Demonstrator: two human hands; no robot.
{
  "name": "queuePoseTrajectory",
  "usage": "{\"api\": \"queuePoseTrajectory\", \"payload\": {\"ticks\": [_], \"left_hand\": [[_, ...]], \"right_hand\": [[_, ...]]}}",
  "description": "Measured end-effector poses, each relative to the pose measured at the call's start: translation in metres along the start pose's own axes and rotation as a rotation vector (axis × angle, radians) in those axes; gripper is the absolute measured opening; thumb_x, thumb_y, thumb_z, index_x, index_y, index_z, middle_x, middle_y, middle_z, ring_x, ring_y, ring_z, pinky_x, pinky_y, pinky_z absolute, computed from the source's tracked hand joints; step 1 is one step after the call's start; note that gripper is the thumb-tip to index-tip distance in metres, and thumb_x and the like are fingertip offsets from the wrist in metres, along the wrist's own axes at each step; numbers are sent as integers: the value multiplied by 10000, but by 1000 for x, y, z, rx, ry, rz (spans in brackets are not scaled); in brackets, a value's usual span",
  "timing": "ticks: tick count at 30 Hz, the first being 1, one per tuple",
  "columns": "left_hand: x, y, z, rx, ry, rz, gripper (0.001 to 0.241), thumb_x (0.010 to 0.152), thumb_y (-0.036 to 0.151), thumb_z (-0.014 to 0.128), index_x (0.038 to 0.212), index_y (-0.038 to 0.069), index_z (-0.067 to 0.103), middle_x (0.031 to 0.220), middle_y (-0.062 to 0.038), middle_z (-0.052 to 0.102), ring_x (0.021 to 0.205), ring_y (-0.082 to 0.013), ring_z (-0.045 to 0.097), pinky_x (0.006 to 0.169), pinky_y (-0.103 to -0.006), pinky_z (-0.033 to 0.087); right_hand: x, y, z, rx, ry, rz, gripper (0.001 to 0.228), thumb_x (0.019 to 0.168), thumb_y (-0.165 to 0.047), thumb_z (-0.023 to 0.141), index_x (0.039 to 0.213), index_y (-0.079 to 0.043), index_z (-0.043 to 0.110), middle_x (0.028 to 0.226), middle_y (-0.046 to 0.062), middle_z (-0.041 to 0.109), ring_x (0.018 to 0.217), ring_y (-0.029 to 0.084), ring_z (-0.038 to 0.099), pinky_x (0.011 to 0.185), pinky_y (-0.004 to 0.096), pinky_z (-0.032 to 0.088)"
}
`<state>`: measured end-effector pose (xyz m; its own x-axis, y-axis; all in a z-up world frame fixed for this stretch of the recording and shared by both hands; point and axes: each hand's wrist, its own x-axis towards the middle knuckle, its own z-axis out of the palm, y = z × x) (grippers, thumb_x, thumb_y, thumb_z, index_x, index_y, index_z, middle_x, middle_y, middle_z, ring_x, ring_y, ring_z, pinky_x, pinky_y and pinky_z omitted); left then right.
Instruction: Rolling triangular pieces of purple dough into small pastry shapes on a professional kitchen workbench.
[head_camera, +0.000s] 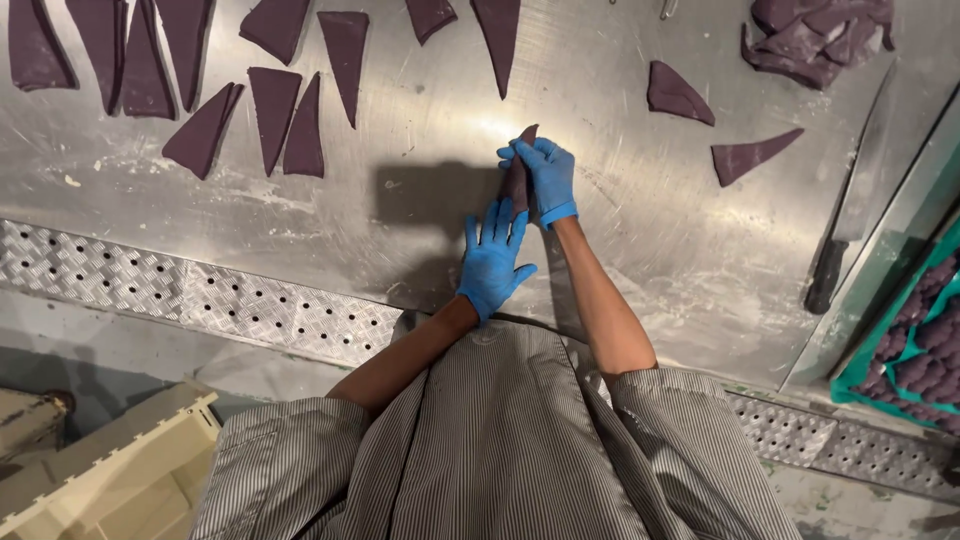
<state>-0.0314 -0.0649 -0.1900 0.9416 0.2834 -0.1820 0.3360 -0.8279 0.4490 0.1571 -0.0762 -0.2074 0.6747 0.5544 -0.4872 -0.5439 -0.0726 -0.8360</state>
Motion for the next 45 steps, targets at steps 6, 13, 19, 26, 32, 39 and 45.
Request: {"api": "queuePoseTrajectory", "payload": {"ticks": [6, 13, 19, 26, 32, 39, 45], "left_hand": [[2, -3, 4, -41, 34, 4, 1002, 856, 631, 687, 1622, 129, 281, 1669, -216, 225, 1544, -406, 194, 1214, -709, 100], [3, -4, -2, -9, 41, 17, 1002, 815, 670, 703, 1613, 192, 332, 1672, -200, 229, 1532, -412, 205, 1175, -759, 95], [6, -10, -28, -99, 103, 102, 1032, 751, 597, 794, 1596, 193, 362, 1639, -221, 270, 1485, -438, 271, 1172, -751, 149], [-4, -74, -15, -207, 299, 105, 773, 847, 451, 809, 1489, 145, 508, 1494, -167, 468, 1377, -355, 459, 1204, -605, 306], [33, -94, -12, -25, 232, 334, 363, 920, 371, 753, 1194, 152, 664, 1150, -83, 611, 1110, -308, 555, 1067, -516, 420], [40, -98, -45, 51, 260, 495, 271, 917, 302, 716, 1126, 132, 689, 1055, -44, 625, 1002, -254, 588, 957, -408, 484], [49, -113, -20, 178, 238, 612, 219, 909, 168, 677, 1123, 141, 710, 1064, -32, 643, 1005, -219, 605, 906, -359, 506]], "right_hand": [[40, -28, 7, 45, -10, -23, 217, 990, -86, 664, 1064, 116, 695, 948, 225, 766, 814, 257, 764, 769, 380, 656], [82, -38, 7, 2, -88, -47, 230, 1017, -94, 638, 1050, 124, 700, 923, 230, 776, 741, 247, 756, 696, 349, 629], [70, -54, 0, -204, -138, -268, 217, 1048, -112, 625, 1181, 47, 687, 1100, 186, 756, 949, 239, 738, 841, 338, 608], [-80, -65, -20, -1302, -231, -563, 434, 864, -276, 779, 1222, -55, 670, 1107, 158, 668, 1033, 347, 607, 942, 436, 490], [-84, -29, -44, -1497, -370, -932, 340, 907, -329, 771, 1114, -84, 655, 1141, 87, 613, 1101, 320, 575, 1023, 457, 418], [-77, -30, -66, -1610, -478, -1038, 234, 953, -248, 742, 1124, -108, 666, 1150, 82, 620, 1099, 282, 594, 1048, 432, 449], [-71, -20, -68, -1625, -484, -1085, 209, 964, -182, 727, 1157, -119, 677, 1137, 67, 624, 1085, 260, 597, 1046, 428, 462]]}}
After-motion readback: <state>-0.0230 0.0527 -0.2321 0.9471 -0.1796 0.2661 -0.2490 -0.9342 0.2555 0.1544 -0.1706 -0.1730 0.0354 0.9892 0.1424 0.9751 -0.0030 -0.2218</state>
